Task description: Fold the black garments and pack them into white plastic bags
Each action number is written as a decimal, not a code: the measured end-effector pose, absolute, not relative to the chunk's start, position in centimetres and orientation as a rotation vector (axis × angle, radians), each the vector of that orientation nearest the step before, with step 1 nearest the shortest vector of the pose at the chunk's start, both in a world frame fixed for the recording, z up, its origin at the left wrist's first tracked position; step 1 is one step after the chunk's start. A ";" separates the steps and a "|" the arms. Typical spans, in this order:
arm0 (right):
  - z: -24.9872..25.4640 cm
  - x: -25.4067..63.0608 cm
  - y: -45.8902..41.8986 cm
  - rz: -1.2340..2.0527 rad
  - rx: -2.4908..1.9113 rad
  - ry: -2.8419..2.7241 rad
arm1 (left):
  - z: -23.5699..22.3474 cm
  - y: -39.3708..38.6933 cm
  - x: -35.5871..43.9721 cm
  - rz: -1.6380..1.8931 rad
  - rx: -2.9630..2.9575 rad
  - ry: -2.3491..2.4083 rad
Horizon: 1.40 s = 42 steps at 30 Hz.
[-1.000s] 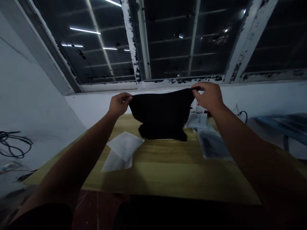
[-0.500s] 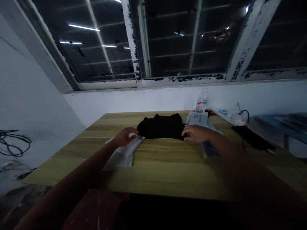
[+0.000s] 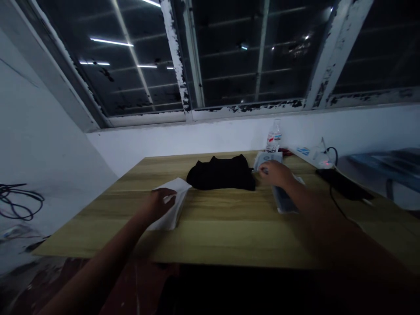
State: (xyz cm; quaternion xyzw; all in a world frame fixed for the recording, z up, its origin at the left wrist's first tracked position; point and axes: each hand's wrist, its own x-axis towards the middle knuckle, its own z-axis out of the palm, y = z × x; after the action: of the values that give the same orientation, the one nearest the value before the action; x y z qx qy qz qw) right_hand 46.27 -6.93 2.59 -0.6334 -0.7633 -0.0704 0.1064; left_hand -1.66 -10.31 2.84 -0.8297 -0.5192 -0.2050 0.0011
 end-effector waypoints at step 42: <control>12.0 46.8 -8.2 -0.740 -1.838 -1.658 | 12.2 -11.5 6.1 -1.114 -3.005 -0.499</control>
State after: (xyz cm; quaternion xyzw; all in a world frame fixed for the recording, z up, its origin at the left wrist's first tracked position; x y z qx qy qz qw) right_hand 46.82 -8.22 12.01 -0.6837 -0.6171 -0.2755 0.2754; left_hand 6.14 -11.53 12.20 -0.9252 -0.1537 -0.3431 -0.0509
